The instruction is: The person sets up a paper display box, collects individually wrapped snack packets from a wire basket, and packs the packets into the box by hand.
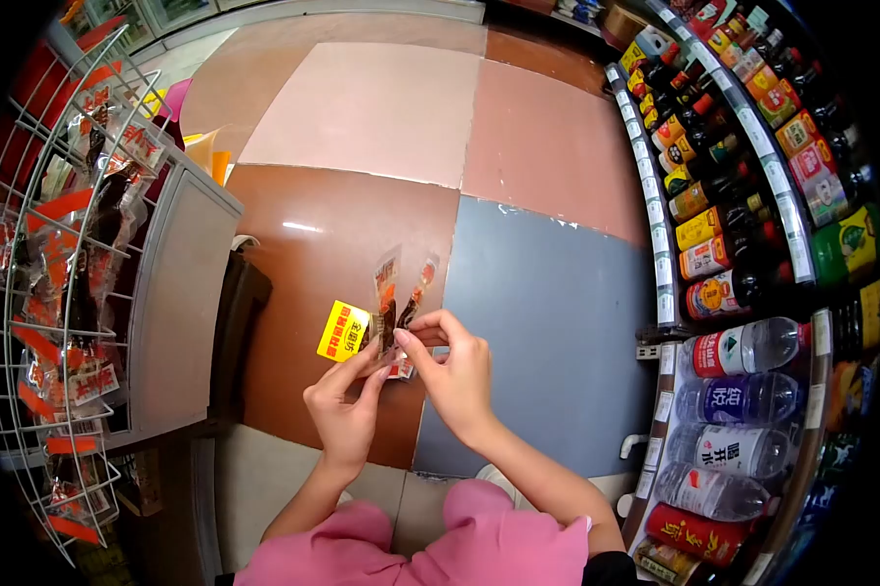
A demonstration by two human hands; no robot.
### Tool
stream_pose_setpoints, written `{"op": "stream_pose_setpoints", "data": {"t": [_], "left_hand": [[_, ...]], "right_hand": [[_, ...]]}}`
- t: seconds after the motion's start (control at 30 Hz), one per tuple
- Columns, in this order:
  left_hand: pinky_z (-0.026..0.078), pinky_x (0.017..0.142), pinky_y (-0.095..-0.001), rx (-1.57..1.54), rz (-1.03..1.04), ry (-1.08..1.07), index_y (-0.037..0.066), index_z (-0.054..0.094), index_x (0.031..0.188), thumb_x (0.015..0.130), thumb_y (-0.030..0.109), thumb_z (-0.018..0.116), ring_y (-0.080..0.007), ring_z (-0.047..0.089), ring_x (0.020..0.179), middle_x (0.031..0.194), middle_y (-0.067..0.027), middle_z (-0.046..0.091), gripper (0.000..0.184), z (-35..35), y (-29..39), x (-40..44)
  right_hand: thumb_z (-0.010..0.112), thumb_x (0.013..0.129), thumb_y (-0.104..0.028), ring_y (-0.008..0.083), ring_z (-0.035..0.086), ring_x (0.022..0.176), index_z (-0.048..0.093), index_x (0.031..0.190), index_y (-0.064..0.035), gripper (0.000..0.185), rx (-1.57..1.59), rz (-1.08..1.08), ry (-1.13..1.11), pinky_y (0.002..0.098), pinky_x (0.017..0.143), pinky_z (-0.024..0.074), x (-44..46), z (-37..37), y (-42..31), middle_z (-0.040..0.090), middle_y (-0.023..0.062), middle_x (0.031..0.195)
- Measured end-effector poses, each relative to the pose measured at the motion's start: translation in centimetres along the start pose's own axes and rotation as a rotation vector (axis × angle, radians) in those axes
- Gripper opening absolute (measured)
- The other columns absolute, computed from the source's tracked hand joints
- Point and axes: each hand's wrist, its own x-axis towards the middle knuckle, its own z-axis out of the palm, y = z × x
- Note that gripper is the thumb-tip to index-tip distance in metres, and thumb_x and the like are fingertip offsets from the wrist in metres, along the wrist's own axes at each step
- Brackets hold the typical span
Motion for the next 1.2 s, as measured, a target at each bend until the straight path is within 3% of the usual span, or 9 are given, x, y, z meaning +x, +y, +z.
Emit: {"op": "stream_pose_setpoints", "data": {"t": [0.07, 0.23, 0.33, 0.47, 0.6, 0.73, 0.97, 1.2], "left_hand": [[0.053, 0.065, -0.0305, 0.073, 0.064, 0.007, 0.003, 0.071, 0.113, 0.079, -0.006, 0.070, -0.0217, 0.068, 0.071, 0.083, -0.0144, 0.072, 0.035, 0.2, -0.3, -0.1], [0.050, 0.061, -0.0326, 0.212, 0.162, -0.015, 0.004, 0.074, 0.107, 0.076, -0.006, 0.071, -0.0256, 0.067, 0.068, 0.077, -0.0150, 0.068, 0.033, 0.4, -0.2, -0.2], [0.052, 0.064, -0.0306, 0.163, 0.184, -0.025, 0.002, 0.074, 0.105, 0.079, -0.005, 0.070, -0.0222, 0.068, 0.070, 0.079, -0.0153, 0.070, 0.027, 0.6, -0.9, -0.5], [0.054, 0.075, -0.0265, -0.273, -0.284, 0.017, -0.006, 0.071, 0.102, 0.087, -0.001, 0.068, -0.0120, 0.067, 0.081, 0.087, -0.0104, 0.074, 0.017, -0.7, 0.3, 0.5], [0.052, 0.079, -0.0236, -0.491, -0.464, 0.029, -0.010, 0.068, 0.105, 0.089, 0.002, 0.070, -0.0108, 0.066, 0.082, 0.090, -0.0106, 0.072, 0.021, -2.6, -2.7, 1.6], [0.053, 0.080, -0.0229, -0.582, -0.563, -0.102, -0.007, 0.069, 0.106, 0.088, 0.003, 0.071, -0.0104, 0.067, 0.084, 0.094, -0.0103, 0.072, 0.021, -2.2, -3.2, 1.0], [0.052, 0.082, -0.0234, -0.647, -0.552, -0.277, -0.005, 0.069, 0.107, 0.089, 0.004, 0.070, -0.0092, 0.066, 0.087, 0.096, -0.0087, 0.073, 0.020, -2.2, -2.5, 1.0], [0.049, 0.077, -0.0224, -0.605, -0.639, -0.243, -0.006, 0.068, 0.109, 0.090, 0.005, 0.069, -0.0060, 0.063, 0.082, 0.092, -0.0063, 0.072, 0.022, -1.9, -2.2, 1.0]], "right_hand": [[0.068, 0.090, -0.012, 0.0130, 0.069, 0.083, 0.062, 0.097, 0.0000, 0.015, 0.148, 0.074, -0.035, 0.0267, 0.063, 0.0532, 0.1, 0.1, 0.7, 0.072, 0.0073, 0.090], [0.062, 0.091, -0.004, 0.0139, 0.069, 0.081, 0.060, 0.098, 0.0012, 0.009, 0.396, 0.199, -0.073, 0.0276, 0.066, 0.0561, 0.4, 0.2, 2.1, 0.071, 0.0076, 0.088], [0.062, 0.091, -0.004, 0.0132, 0.068, 0.079, 0.059, 0.096, 0.0001, 0.007, 0.477, 0.230, -0.063, 0.0274, 0.067, 0.0561, 0.5, 0.0, 2.1, 0.071, 0.0065, 0.087], [0.065, 0.090, -0.006, 0.0114, 0.067, 0.077, 0.060, 0.093, -0.0030, 0.007, 0.483, 0.121, -0.004, 0.0253, 0.067, 0.0538, 1.1, -1.6, 3.2, 0.070, 0.0051, 0.085], [0.071, 0.088, -0.010, 0.0071, 0.061, 0.069, 0.061, 0.092, -0.0069, 0.010, 0.614, 0.165, -0.039, 0.0202, 0.058, 0.0374, 1.4, -4.2, 3.5, 0.068, 0.0014, 0.082], [0.073, 0.087, -0.012, 0.0050, 0.054, 0.070, 0.063, 0.091, -0.0078, 0.012, 0.865, 0.433, -0.336, 0.0209, 0.061, 0.0384, 1.2, -3.9, 3.5, 0.066, -0.0022, 0.084], [0.071, 0.088, -0.010, 0.0076, 0.059, 0.081, 0.065, 0.092, -0.0080, 0.008, 0.804, 0.420, -0.314, 0.0249, 0.079, 0.0478, 0.9, -2.1, 4.0, 0.067, -0.0018, 0.089], [0.071, 0.088, -0.009, 0.0093, 0.063, 0.081, 0.064, 0.091, -0.0049, 0.009, 0.748, 0.315, -0.268, 0.0258, 0.077, 0.0520, 0.9, -2.2, 4.8, 0.069, 0.0032, 0.092]]}}
